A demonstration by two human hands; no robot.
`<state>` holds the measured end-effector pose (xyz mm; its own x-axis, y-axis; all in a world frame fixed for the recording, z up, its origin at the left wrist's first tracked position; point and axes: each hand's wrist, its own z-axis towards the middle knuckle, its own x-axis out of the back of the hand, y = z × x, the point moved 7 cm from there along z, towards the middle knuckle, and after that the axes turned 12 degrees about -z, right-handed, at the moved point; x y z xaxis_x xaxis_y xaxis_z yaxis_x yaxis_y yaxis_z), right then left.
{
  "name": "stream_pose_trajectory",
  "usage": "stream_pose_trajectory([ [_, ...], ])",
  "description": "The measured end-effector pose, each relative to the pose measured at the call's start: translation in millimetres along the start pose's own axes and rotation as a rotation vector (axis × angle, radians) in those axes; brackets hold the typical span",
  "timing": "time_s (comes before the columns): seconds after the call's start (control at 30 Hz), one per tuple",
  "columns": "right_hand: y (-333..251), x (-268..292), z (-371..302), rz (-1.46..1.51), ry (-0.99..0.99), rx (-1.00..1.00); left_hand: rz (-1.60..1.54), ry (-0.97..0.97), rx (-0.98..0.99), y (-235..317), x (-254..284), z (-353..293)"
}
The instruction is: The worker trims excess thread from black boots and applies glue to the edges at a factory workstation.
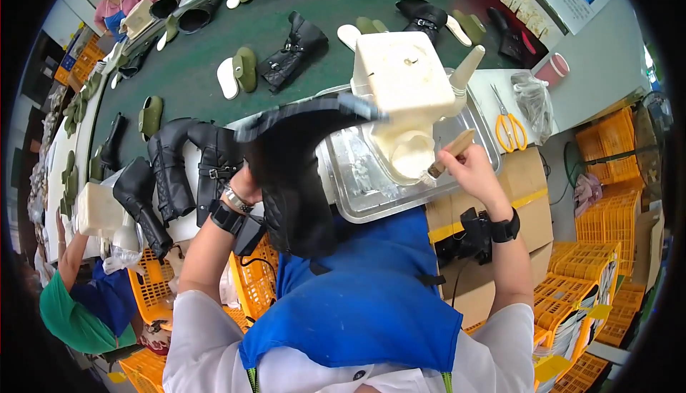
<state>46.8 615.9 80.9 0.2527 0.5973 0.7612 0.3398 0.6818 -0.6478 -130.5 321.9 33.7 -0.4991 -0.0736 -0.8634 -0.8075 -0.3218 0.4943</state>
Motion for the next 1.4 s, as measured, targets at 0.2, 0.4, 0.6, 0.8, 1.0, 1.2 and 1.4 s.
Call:
stream_pose_trajectory([
  [0.2, -4, 34, 7, 0.516, 0.090, -0.096, 0.100, 0.204, 0.116, -42, 33, 2],
  [0.4, -90, 46, 11, 0.618, 0.035, 0.123, 0.078, -0.051, 0.289, -72, 16, 16],
  [0.6, -157, 30, 9, 0.310, 0.022, 0.482, 0.098, -0.240, 0.465, -90, 2, 23],
  [0.8, -163, 25, 10, -0.030, 0.014, 0.568, 0.249, -0.198, 0.567, -84, -16, 25],
  [1.0, -143, 35, 3, -0.021, -0.045, 0.427, 0.392, -0.103, 0.564, -66, -45, 23],
  [1.2, -141, 42, -4, -0.023, -0.059, 0.439, 0.369, -0.065, 0.524, -64, -42, 22],
  [1.4, -136, 42, -4, -0.077, -0.261, 0.311, 0.452, -0.085, 0.421, -62, -32, 21],
])
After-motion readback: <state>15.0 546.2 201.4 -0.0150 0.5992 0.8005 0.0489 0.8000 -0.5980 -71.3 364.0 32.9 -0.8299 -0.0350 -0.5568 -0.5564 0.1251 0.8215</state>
